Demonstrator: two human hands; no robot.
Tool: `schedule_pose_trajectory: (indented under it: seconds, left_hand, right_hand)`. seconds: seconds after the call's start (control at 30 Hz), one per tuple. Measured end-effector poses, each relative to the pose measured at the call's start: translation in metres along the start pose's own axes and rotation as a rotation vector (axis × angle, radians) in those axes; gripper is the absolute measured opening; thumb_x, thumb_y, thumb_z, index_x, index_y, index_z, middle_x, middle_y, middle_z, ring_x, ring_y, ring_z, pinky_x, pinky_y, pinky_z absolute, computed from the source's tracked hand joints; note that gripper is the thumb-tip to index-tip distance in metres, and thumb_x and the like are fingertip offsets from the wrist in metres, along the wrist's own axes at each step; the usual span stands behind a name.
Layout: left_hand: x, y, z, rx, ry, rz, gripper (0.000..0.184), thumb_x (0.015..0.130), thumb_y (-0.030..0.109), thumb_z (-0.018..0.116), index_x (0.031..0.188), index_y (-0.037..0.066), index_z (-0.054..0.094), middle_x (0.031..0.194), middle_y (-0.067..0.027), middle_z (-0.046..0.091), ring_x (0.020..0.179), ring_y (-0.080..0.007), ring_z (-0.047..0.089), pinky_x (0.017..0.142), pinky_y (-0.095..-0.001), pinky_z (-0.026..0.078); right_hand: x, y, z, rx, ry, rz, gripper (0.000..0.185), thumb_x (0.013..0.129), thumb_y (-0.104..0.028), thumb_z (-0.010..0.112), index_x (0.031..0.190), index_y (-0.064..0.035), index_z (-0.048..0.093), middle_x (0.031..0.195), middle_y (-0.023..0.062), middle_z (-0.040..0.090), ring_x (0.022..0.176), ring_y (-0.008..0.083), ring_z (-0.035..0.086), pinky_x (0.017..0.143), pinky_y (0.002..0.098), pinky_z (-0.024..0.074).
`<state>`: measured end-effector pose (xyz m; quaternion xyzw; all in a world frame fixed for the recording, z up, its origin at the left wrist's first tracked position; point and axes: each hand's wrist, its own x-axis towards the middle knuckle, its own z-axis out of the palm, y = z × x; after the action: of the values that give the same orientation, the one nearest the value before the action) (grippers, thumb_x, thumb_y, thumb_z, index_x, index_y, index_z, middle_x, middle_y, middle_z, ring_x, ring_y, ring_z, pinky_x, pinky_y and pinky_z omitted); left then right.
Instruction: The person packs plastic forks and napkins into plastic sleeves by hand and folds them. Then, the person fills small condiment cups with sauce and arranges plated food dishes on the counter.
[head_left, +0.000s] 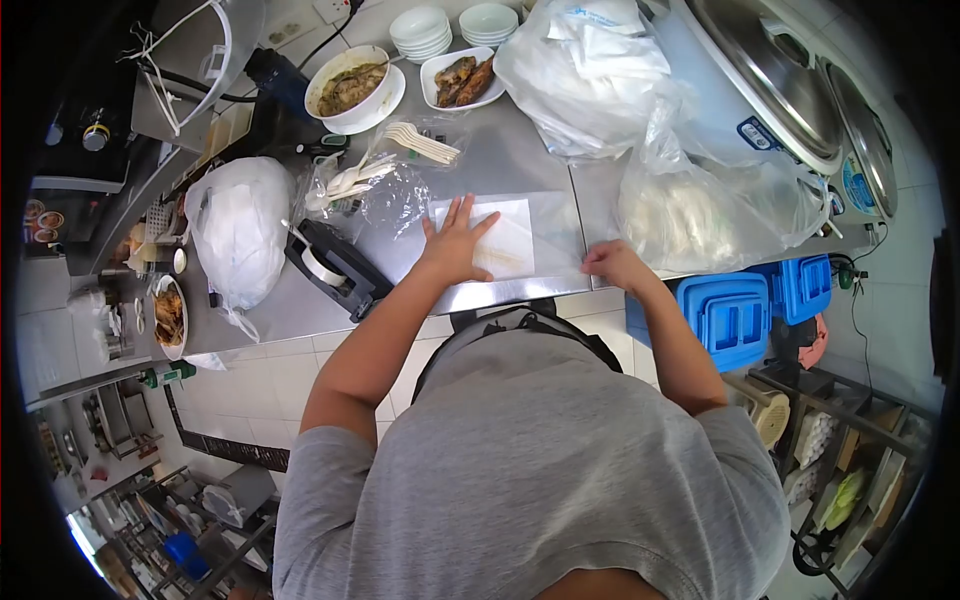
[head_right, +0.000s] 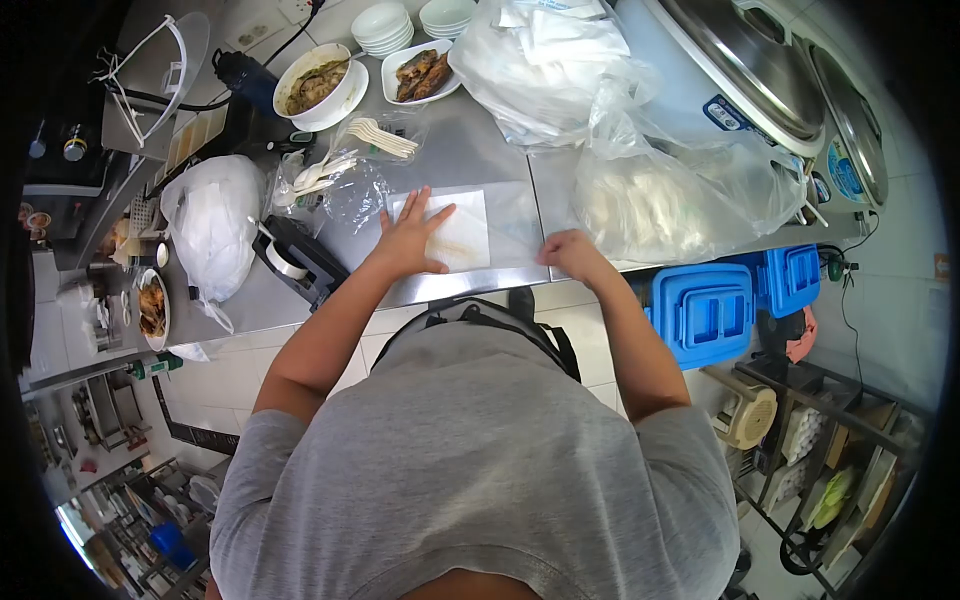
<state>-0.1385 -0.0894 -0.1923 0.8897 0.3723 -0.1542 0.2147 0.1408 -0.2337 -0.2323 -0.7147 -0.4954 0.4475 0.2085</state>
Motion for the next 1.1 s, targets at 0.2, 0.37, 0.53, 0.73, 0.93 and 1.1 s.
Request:
schedule_pose_trajectory:
  seconds: [0.2,0.37,0.53,0.73,0.93,1.1]
  left_hand:
    - [0.001,0.006,0.003,0.015,0.010,-0.012,0.115,0.050,0.042,0.085,0.146,0.029,0.025,0.155,-0.0147,0.004,0.143,-0.0339,0.003,0.104,-0.0698,0.009]
    - [0.012,0.004,0.019,0.067,0.073,-0.047,0.130,0.044,0.046,0.086,0.148,0.013,0.016,0.156,-0.0131,0.005,0.143,-0.0357,0.003,0.102,-0.0726,0.008]
    - [0.006,0.004,0.011,0.046,0.024,-0.089,0.133,0.041,0.049,0.086,0.149,0.016,0.015,0.156,-0.0090,0.004,0.144,-0.0308,0.003,0.102,-0.0724,0.008]
    - [0.006,0.005,0.009,0.033,0.027,-0.092,0.134,0.041,0.051,0.086,0.149,0.018,0.013,0.156,-0.0086,0.004,0.144,-0.0303,0.004,0.104,-0.0704,0.007]
    - [0.006,0.008,0.006,0.084,0.013,-0.089,0.135,0.041,0.051,0.087,0.149,0.015,0.013,0.156,-0.0089,0.005,0.144,-0.0306,0.005,0.105,-0.0695,0.006]
    - [0.009,0.013,0.006,0.128,0.016,-0.094,0.135,0.041,0.051,0.086,0.149,0.014,0.014,0.156,-0.0103,0.005,0.144,-0.0318,0.004,0.106,-0.0683,0.000]
  right_hand:
    - [-0.010,-0.048,0.033,0.017,0.645,-0.349,0.026,0.081,-0.013,0.064,0.105,-0.0033,0.059,0.103,0.0188,0.061,0.090,0.0340,0.059,0.081,0.0410,0.0468]
    - [0.032,-0.102,0.108,-0.125,0.353,-0.577,0.068,0.085,-0.037,0.062,0.137,-0.0017,0.036,0.145,0.0184,0.032,0.136,0.0328,0.027,0.109,0.0495,0.0217]
    - [0.054,-0.047,0.083,-0.536,0.479,-0.252,0.081,0.083,-0.049,0.059,0.141,-0.0005,0.030,0.150,0.0172,0.023,0.141,0.0322,0.016,0.110,0.0564,0.0122]
    - [0.024,-0.067,0.055,-0.436,0.309,-0.563,0.081,0.071,-0.031,0.073,0.138,-0.0045,0.037,0.150,0.0156,0.024,0.140,0.0346,0.017,0.110,0.0581,0.0134]
    - [0.026,-0.071,0.072,-0.645,0.414,-0.649,0.056,0.069,-0.009,0.064,0.123,-0.0061,0.051,0.142,0.0174,0.037,0.136,0.0342,0.027,0.110,0.0573,0.0159]
    - [0.020,-0.090,0.090,-0.442,0.361,-0.815,0.036,0.073,-0.010,0.059,0.109,-0.0064,0.057,0.121,0.0134,0.053,0.119,0.0309,0.045,0.104,0.0466,0.0293]
